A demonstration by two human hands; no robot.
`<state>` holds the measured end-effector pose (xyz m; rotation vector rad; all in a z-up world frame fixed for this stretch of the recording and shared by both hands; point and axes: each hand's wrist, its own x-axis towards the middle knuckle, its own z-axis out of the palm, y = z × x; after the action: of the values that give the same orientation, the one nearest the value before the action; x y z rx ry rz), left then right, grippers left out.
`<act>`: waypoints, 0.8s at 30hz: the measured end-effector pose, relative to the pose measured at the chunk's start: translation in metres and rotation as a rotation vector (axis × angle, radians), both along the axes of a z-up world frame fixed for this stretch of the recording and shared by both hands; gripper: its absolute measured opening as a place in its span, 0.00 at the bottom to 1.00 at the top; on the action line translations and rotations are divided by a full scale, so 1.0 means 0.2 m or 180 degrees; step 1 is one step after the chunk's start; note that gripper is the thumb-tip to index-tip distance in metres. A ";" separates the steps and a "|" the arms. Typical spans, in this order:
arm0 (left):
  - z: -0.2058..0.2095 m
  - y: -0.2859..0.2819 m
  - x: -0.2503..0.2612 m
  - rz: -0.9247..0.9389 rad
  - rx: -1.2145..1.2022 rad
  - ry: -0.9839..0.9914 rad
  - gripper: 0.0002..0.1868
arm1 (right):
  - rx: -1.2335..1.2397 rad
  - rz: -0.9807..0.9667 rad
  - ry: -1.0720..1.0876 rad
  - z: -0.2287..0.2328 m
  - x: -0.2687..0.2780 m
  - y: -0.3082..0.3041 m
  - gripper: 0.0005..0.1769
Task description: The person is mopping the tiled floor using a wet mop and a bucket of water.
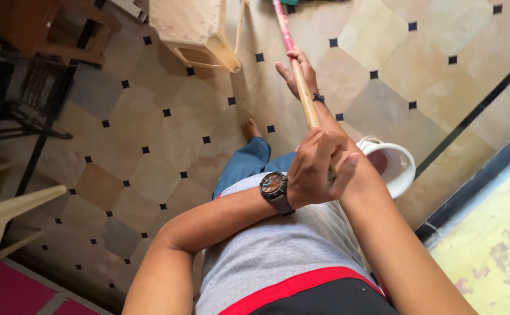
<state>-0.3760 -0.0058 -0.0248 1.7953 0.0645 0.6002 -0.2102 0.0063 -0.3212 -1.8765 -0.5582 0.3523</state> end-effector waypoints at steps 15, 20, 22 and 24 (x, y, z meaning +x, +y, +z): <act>0.07 0.54 0.18 0.0038 0.0147 -0.0318 0.08 | 0.0382 -0.0162 -0.0246 0.12 0.09 0.52 0.10; 0.04 0.66 0.38 0.0151 0.0328 -0.0450 0.07 | 0.0200 0.0110 -0.0121 0.24 0.30 0.63 0.08; 0.02 0.71 0.48 0.0057 0.0452 -0.0425 0.08 | -0.0006 0.0140 0.0223 0.26 0.40 0.69 0.08; 0.02 0.78 0.59 0.0083 0.0486 -0.0394 0.08 | 0.0154 0.0303 -0.0088 0.26 0.53 0.76 0.07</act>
<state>-0.2573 0.1500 -0.0206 1.9025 -0.0434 0.7505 -0.1045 0.1590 -0.2686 -1.8145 -0.6708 0.3727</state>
